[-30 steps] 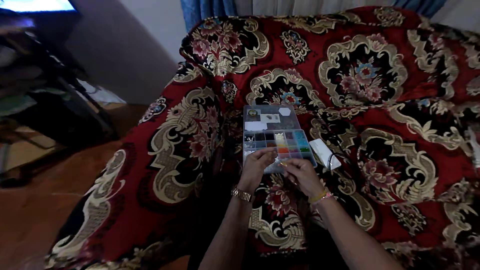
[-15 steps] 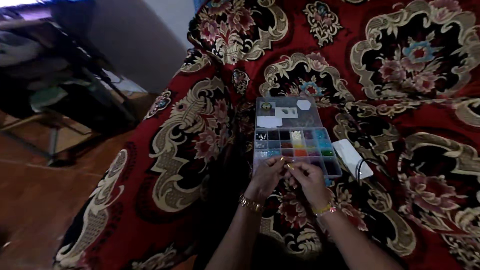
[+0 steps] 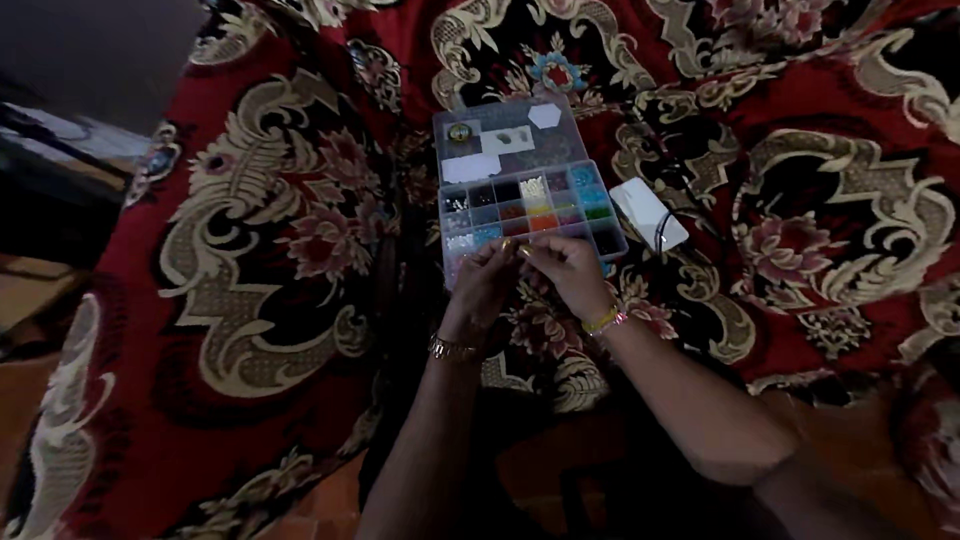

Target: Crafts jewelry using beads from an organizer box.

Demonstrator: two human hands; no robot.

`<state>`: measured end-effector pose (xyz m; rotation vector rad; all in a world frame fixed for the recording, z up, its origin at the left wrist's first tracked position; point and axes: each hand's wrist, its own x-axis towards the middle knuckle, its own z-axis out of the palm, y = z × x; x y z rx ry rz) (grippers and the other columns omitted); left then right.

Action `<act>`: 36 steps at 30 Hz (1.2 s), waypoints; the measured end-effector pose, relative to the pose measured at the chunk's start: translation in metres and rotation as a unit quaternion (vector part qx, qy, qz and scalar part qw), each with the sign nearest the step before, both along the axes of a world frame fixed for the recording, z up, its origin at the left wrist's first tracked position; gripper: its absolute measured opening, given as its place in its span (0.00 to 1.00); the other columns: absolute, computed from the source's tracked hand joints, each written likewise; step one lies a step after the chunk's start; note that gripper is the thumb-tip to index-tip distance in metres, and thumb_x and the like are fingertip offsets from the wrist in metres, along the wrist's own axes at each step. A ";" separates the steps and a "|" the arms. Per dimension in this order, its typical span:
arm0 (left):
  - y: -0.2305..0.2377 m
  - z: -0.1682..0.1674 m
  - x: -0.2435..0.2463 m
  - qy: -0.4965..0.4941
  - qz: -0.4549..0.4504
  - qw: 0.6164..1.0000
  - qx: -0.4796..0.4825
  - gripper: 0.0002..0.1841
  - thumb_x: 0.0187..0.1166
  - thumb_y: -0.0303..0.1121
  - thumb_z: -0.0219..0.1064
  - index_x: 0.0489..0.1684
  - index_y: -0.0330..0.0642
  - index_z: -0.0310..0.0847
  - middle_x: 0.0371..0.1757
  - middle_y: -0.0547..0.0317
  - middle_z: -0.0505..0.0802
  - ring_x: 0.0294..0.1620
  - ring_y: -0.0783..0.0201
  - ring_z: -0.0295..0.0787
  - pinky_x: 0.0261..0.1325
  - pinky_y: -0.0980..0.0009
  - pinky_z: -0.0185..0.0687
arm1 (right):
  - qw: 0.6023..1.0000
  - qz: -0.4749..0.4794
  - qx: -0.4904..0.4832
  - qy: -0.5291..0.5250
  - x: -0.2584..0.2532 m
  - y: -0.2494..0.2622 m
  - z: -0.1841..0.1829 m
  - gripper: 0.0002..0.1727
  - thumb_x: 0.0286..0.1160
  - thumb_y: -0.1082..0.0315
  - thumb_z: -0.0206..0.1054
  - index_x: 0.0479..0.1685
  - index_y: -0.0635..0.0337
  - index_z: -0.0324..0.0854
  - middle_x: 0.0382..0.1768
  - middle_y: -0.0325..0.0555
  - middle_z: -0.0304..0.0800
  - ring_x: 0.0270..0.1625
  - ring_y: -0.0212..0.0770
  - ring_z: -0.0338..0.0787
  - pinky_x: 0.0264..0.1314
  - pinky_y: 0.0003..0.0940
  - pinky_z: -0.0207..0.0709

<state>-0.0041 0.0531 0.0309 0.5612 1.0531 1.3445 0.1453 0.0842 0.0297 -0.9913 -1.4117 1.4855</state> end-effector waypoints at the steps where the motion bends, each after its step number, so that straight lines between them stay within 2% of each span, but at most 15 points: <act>1: -0.001 0.000 0.000 -0.006 0.002 1.000 0.005 0.14 0.91 0.27 0.51 0.43 0.41 0.86 0.39 0.60 0.93 0.36 0.70 0.90 0.47 0.72 0.89 | 1.000 0.004 0.001 -0.002 0.000 -0.001 0.001 0.08 0.83 0.70 0.66 0.44 0.67 0.87 0.28 0.42 0.92 0.22 0.27 0.86 0.26 0.22 0.82; 7: -0.002 -0.005 -0.002 -0.006 -0.002 1.000 0.013 0.11 0.89 0.27 0.54 0.46 0.37 0.85 0.36 0.58 0.93 0.33 0.69 0.90 0.43 0.72 0.89 | 0.999 0.002 0.025 -0.039 -0.001 -0.004 -0.006 0.10 0.83 0.69 0.65 0.43 0.67 0.88 0.29 0.42 0.93 0.25 0.30 0.88 0.29 0.25 0.85; 10: 0.000 -0.003 -0.004 -0.008 -0.007 1.000 0.006 0.10 0.89 0.25 0.54 0.49 0.33 0.84 0.37 0.58 0.93 0.36 0.67 0.91 0.47 0.69 0.90 | 0.996 -0.005 0.055 -0.066 -0.003 -0.005 -0.007 0.11 0.83 0.69 0.63 0.45 0.67 0.89 0.31 0.40 0.94 0.26 0.29 0.89 0.29 0.25 0.86; 13: 0.002 0.000 -0.005 -0.005 -0.026 1.000 -0.002 0.11 0.90 0.26 0.53 0.53 0.32 0.82 0.41 0.58 0.93 0.38 0.67 0.91 0.50 0.69 0.89 | 0.994 -0.018 0.088 -0.063 -0.005 -0.005 -0.010 0.11 0.83 0.68 0.63 0.43 0.66 0.89 0.30 0.38 0.94 0.24 0.27 0.88 0.27 0.23 0.85; 21: 0.004 0.003 0.000 -0.031 -0.025 0.999 -0.026 0.13 0.91 0.25 0.50 0.51 0.34 0.83 0.41 0.59 0.93 0.36 0.69 0.91 0.47 0.71 0.89 | 0.993 -0.055 0.105 -0.001 -0.006 -0.007 -0.015 0.08 0.77 0.72 0.67 0.40 0.66 0.90 0.26 0.35 0.92 0.20 0.23 0.85 0.22 0.18 0.81; 27: 0.003 0.002 0.002 -0.023 -0.034 0.999 -0.026 0.12 0.90 0.25 0.51 0.48 0.36 0.84 0.40 0.60 0.93 0.37 0.70 0.91 0.47 0.72 0.89 | 0.994 -0.067 0.088 -0.009 -0.006 -0.008 -0.013 0.06 0.75 0.73 0.69 0.36 0.65 0.90 0.23 0.34 0.91 0.19 0.22 0.85 0.23 0.18 0.82; 36: 0.001 0.000 0.000 -0.024 -0.044 0.999 -0.004 0.14 0.89 0.24 0.50 0.47 0.37 0.85 0.40 0.61 0.94 0.37 0.71 0.91 0.46 0.73 0.88 | 0.990 -0.064 0.122 -0.017 -0.005 -0.008 -0.016 0.06 0.73 0.72 0.68 0.33 0.64 0.89 0.22 0.33 0.90 0.20 0.22 0.85 0.24 0.18 0.82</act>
